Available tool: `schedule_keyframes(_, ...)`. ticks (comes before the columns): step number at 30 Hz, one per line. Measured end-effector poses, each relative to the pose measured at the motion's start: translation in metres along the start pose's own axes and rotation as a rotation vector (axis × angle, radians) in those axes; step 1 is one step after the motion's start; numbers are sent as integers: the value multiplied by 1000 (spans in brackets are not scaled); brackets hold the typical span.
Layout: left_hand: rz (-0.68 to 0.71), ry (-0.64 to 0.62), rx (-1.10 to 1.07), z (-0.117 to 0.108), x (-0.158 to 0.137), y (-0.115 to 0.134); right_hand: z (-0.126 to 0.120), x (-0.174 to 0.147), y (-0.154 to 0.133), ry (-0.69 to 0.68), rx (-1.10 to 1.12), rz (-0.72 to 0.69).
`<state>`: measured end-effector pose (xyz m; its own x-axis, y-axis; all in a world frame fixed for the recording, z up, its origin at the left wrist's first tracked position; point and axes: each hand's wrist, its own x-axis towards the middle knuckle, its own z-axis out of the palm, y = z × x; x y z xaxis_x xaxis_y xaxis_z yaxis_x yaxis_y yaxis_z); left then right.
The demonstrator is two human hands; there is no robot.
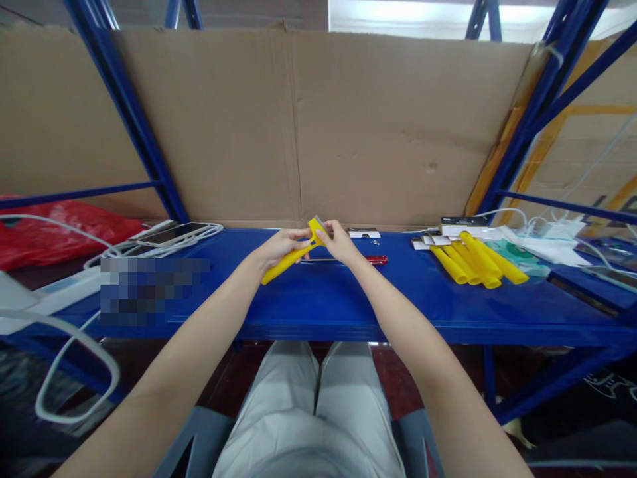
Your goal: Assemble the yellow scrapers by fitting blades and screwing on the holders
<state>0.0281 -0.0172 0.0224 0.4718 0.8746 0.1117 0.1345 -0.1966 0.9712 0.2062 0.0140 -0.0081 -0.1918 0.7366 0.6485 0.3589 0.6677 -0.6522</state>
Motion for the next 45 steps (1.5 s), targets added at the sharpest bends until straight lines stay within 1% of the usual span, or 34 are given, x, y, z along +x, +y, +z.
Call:
schedule_keyframes(4,-3,-23,-21,-1,1,-1,-2,-2,1,-6,-91,-14)
schedule_keyframes(8,-23,-9,-23,0,0,0,-4,-3,2,-25,-158,-10)
schedule_keyframes(12,-58,57,-2,0,-2,3,-10,-5,2,-20,-320,29)
schedule_keyframes(17,-125,165,88,-1,-2,3,-28,-6,-1,-48,-523,80)
schedule_keyframes(19,-154,214,121,-3,-1,2,-38,-6,-2,-117,-607,140)
schedule_keyframes(20,-166,237,132,-4,-1,1,-45,-7,-4,-177,-650,195)
schedule_keyframes(24,-210,303,163,-9,1,-1,-74,-9,-9,-505,-727,463)
schedule_keyframes(25,-222,318,174,-10,1,-2,-81,-9,-10,-560,-728,501)
schedule_keyframes(27,-244,342,191,-12,1,-2,-93,-11,-10,-605,-732,534)
schedule_keyframes(31,-274,367,185,-14,0,-2,-104,-13,-4,-638,-745,544)
schedule_keyframes(36,-273,399,159,-15,-3,-1,-106,-13,3,-607,-695,502)
schedule_keyframes(40,-266,381,158,-16,-3,-2,-106,-11,5,-624,-689,499)
schedule_keyframes(42,-263,381,166,-16,-2,-3,-106,-10,4,-633,-713,474)
schedule_keyframes(45,-260,382,176,-17,-1,-4,-106,-14,3,-659,-720,399)
